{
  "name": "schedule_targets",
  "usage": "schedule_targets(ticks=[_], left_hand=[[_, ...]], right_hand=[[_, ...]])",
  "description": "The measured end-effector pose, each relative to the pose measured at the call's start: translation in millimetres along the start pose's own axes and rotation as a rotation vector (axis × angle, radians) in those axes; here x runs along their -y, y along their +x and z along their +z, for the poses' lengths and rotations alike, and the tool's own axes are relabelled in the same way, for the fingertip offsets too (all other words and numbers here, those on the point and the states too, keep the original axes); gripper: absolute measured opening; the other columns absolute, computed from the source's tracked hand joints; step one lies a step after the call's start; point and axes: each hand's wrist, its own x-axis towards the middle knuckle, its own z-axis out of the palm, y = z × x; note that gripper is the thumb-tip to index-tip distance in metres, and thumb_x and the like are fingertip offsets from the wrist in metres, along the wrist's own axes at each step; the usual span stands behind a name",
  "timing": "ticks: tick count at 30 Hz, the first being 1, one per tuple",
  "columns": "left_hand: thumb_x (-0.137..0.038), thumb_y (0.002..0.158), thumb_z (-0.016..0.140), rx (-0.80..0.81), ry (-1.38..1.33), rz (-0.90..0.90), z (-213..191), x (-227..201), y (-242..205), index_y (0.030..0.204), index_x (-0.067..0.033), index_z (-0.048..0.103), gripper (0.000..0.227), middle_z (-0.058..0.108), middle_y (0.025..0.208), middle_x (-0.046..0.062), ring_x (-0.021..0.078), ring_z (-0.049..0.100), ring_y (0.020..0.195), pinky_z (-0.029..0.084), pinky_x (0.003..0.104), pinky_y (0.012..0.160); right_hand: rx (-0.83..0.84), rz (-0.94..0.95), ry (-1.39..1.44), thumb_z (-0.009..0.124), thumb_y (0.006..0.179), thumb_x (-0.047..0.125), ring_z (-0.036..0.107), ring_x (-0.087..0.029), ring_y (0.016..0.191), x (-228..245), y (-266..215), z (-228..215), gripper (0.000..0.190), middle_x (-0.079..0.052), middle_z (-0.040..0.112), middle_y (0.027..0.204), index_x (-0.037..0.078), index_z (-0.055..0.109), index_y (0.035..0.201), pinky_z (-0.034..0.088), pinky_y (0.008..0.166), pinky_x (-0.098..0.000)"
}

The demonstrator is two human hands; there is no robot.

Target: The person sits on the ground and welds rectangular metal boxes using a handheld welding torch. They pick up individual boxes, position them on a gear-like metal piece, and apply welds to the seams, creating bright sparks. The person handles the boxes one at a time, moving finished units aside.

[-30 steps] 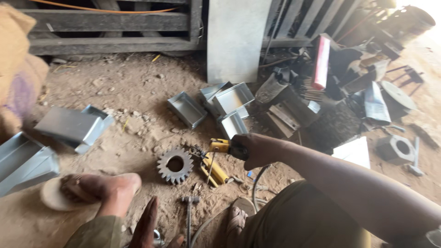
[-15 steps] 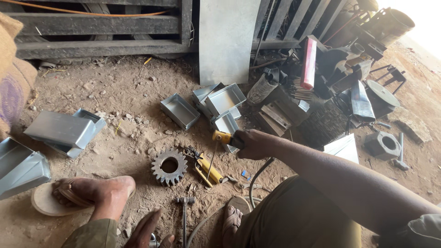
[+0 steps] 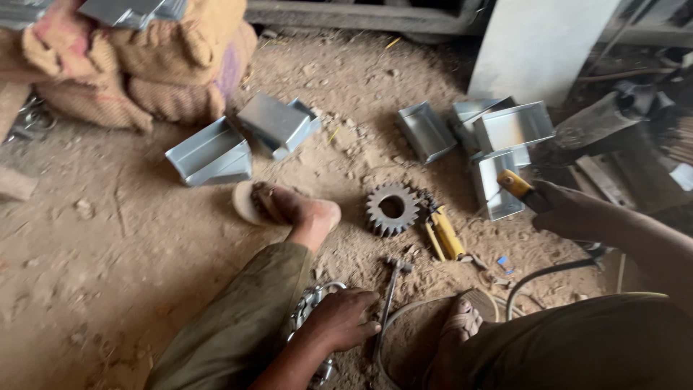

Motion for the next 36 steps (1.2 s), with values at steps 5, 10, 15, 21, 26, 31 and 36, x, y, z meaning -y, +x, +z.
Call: schedule_targets(ticks=[5, 10, 15, 21, 26, 31, 36], left_hand=[[-0.044, 0.094, 0.067, 0.162, 0.024, -0.132, -2, -6, -3, 0.156, -0.017, 0.038, 0.074, 0.044, 0.159, 0.009, 0.0292, 0.048, 0.142, 0.034, 0.046, 0.12], [-0.045, 0.094, 0.066, 0.142, 0.016, -0.131, -2, -6, -5, 0.156, -0.0172, 0.038, 0.074, 0.042, 0.16, 0.008, 0.0284, 0.045, 0.144, 0.032, 0.047, 0.122], [-0.048, 0.094, 0.064, 0.124, 0.065, -0.119, 0, -4, -7, 0.156, -0.0201, 0.036, 0.074, 0.039, 0.162, 0.007, 0.0284, 0.039, 0.148, 0.026, 0.047, 0.124], [-0.049, 0.094, 0.064, 0.118, 0.082, -0.096, 4, -2, -6, 0.156, -0.0203, 0.035, 0.075, 0.035, 0.164, 0.006, 0.0267, 0.036, 0.149, 0.023, 0.047, 0.124], [-0.049, 0.095, 0.064, 0.143, 0.079, -0.115, 5, -3, -5, 0.156, -0.0182, 0.036, 0.074, 0.037, 0.163, 0.006, 0.0268, 0.038, 0.149, 0.023, 0.046, 0.125], [-0.05, 0.092, 0.065, 0.122, 0.077, -0.108, 4, -3, -5, 0.154, -0.0183, 0.039, 0.074, 0.04, 0.161, 0.005, 0.0261, 0.04, 0.148, 0.025, 0.045, 0.124], [-0.05, 0.093, 0.065, 0.103, 0.096, -0.068, 9, 2, -2, 0.152, -0.0163, 0.041, 0.072, 0.043, 0.159, 0.007, 0.0268, 0.041, 0.147, 0.026, 0.044, 0.124]], right_hand=[[0.12, 0.049, -0.077, 0.079, 0.082, 0.028, 0.07, -0.027, 0.09, -3, 1, 2, 0.071, -0.011, 0.069, 0.102, 0.02, 0.047, 0.145, 0.057, 0.079, -0.0449], [0.104, 0.056, -0.103, 0.078, 0.082, 0.026, 0.069, -0.026, 0.09, 2, -1, 1, 0.067, -0.011, 0.073, 0.1, 0.017, 0.05, 0.143, 0.058, 0.079, -0.0447], [0.109, 0.055, -0.032, 0.074, 0.085, 0.025, 0.069, -0.026, 0.09, 6, -7, -4, 0.068, -0.011, 0.072, 0.102, 0.019, 0.045, 0.146, 0.058, 0.079, -0.0444], [0.127, 0.091, -0.067, 0.072, 0.086, 0.022, 0.072, -0.027, 0.093, 16, -16, -8, 0.065, -0.013, 0.072, 0.103, 0.017, 0.047, 0.146, 0.058, 0.085, -0.0462], [0.139, 0.093, -0.064, 0.071, 0.087, 0.022, 0.07, -0.026, 0.097, 22, -21, -9, 0.07, -0.012, 0.071, 0.104, 0.021, 0.04, 0.15, 0.057, 0.088, -0.0454], [0.131, 0.113, -0.087, 0.071, 0.086, 0.02, 0.07, -0.027, 0.099, 29, -29, -12, 0.069, -0.012, 0.071, 0.105, 0.022, 0.044, 0.15, 0.056, 0.089, -0.0469], [0.127, 0.118, -0.082, 0.073, 0.085, 0.019, 0.068, -0.026, 0.1, 26, -28, -10, 0.08, -0.011, 0.072, 0.107, 0.026, 0.035, 0.155, 0.055, 0.09, -0.0466]])
